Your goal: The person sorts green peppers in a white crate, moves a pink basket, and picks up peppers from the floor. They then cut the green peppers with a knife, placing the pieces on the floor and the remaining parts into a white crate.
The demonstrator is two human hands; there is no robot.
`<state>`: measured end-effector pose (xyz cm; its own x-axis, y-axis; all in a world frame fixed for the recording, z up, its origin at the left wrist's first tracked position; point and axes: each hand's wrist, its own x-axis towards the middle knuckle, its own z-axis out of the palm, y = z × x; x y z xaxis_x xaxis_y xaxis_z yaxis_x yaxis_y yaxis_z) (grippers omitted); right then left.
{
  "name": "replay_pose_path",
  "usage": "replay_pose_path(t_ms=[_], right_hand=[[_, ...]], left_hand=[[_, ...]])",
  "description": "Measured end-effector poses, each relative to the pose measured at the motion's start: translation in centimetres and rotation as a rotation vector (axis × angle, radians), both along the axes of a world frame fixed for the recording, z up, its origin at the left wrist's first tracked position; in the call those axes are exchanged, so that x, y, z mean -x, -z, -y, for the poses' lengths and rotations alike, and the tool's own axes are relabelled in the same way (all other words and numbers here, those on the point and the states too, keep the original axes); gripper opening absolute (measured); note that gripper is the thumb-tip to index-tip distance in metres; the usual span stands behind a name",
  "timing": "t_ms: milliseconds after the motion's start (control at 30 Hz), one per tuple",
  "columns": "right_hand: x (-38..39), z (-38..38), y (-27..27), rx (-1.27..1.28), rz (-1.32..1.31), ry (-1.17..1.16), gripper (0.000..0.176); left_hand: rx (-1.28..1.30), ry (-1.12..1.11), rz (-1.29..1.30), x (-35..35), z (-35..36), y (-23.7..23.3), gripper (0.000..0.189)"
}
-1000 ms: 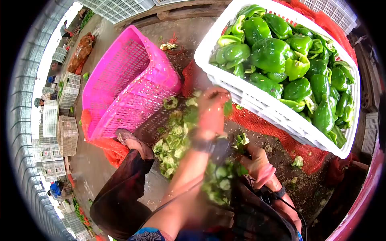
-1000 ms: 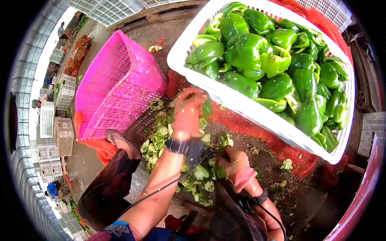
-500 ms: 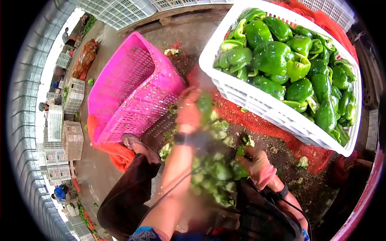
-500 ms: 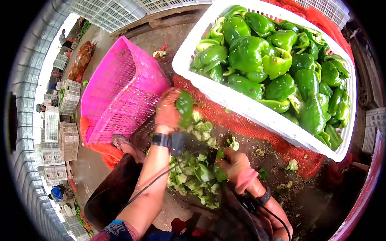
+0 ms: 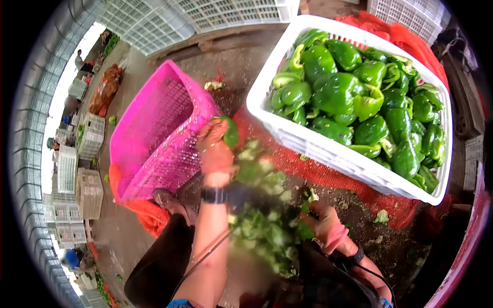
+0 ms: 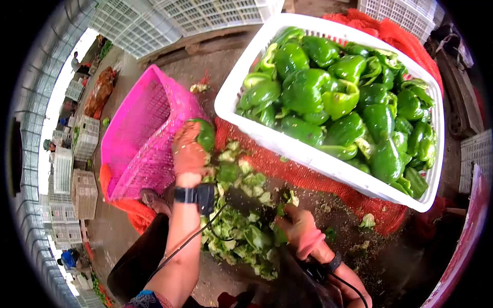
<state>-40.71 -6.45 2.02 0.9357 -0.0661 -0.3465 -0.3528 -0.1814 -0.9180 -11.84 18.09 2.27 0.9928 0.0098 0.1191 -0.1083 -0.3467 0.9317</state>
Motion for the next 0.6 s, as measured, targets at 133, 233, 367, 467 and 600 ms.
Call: replay_pose_path(t_ms=[133, 233, 367, 467, 600], right_hand=[[0.0, 0.3, -0.2, -0.197, 0.003, -0.026, 0.025], [-0.9, 1.4, -1.8, -0.438, -0.013, 0.022, 0.029], [-1.4, 2.6, 0.6, -0.885, 0.016, 0.147, 0.046], [-2.7, 3.3, -5.0, -1.126, -0.088, 0.242, 0.051], [-2.5, 3.2, -4.4, -0.78, 0.062, 0.171, 0.049]], left_hand=[[0.711, 0.176, 0.163, 1.9, 6.8, -13.2, 0.014], [0.687, 0.389, 0.161, 1.8, 11.5, -16.7, 0.017], [0.4, 0.538, 0.039, 2.3, 13.2, -14.8, 0.021], [0.41, 0.442, 0.025, 9.3, 11.1, -14.2, 0.017], [0.226, 0.294, -0.313, 16.8, 5.5, -10.8, 0.027]])
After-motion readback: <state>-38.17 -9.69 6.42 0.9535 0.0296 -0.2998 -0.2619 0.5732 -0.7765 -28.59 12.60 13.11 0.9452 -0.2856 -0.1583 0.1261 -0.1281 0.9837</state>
